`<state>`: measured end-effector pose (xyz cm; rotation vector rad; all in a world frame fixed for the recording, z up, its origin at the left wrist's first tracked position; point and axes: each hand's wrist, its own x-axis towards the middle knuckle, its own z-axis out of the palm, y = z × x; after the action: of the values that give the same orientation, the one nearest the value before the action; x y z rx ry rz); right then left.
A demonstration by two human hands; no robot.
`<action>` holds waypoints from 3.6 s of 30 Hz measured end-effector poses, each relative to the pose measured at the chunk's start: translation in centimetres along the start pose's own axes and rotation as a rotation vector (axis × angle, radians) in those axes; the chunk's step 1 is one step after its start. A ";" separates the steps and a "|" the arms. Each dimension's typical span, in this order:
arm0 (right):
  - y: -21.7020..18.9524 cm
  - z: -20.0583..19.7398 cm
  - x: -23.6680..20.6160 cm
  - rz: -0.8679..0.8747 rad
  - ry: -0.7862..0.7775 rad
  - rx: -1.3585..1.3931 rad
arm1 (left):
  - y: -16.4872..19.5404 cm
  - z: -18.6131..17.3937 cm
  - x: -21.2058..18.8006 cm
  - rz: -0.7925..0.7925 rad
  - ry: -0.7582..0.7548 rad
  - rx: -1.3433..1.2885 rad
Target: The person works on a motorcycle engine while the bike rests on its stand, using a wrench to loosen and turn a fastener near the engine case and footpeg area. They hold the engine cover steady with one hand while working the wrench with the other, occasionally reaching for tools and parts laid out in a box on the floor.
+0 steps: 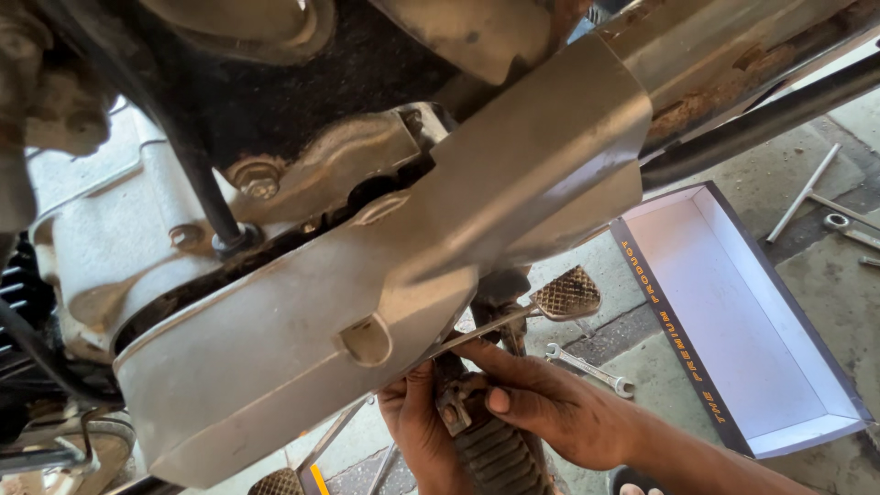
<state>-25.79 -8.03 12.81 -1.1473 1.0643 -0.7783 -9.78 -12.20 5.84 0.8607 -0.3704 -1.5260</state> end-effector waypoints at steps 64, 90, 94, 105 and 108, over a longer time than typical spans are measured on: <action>-0.6 -1.0 -0.7 -0.169 0.017 -0.015 | 0.4 1.8 0.2 -0.047 0.041 0.036; 0.4 -1.1 0.5 -0.104 -0.009 0.161 | -2.2 -5.5 2.6 0.058 0.120 0.248; 1.1 -1.1 0.9 0.087 -0.018 0.239 | -1.9 -5.4 2.9 0.107 0.086 0.331; 1.7 -1.4 1.8 0.179 -0.025 0.280 | -1.4 -3.8 2.5 0.223 0.093 0.340; 1.1 -1.3 1.7 0.120 -0.055 0.251 | -1.4 -3.3 2.3 0.249 0.129 0.362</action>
<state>-26.47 -9.67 11.22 -0.8796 0.9510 -0.7575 -8.33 -13.29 1.95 1.1434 -0.6463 -1.1834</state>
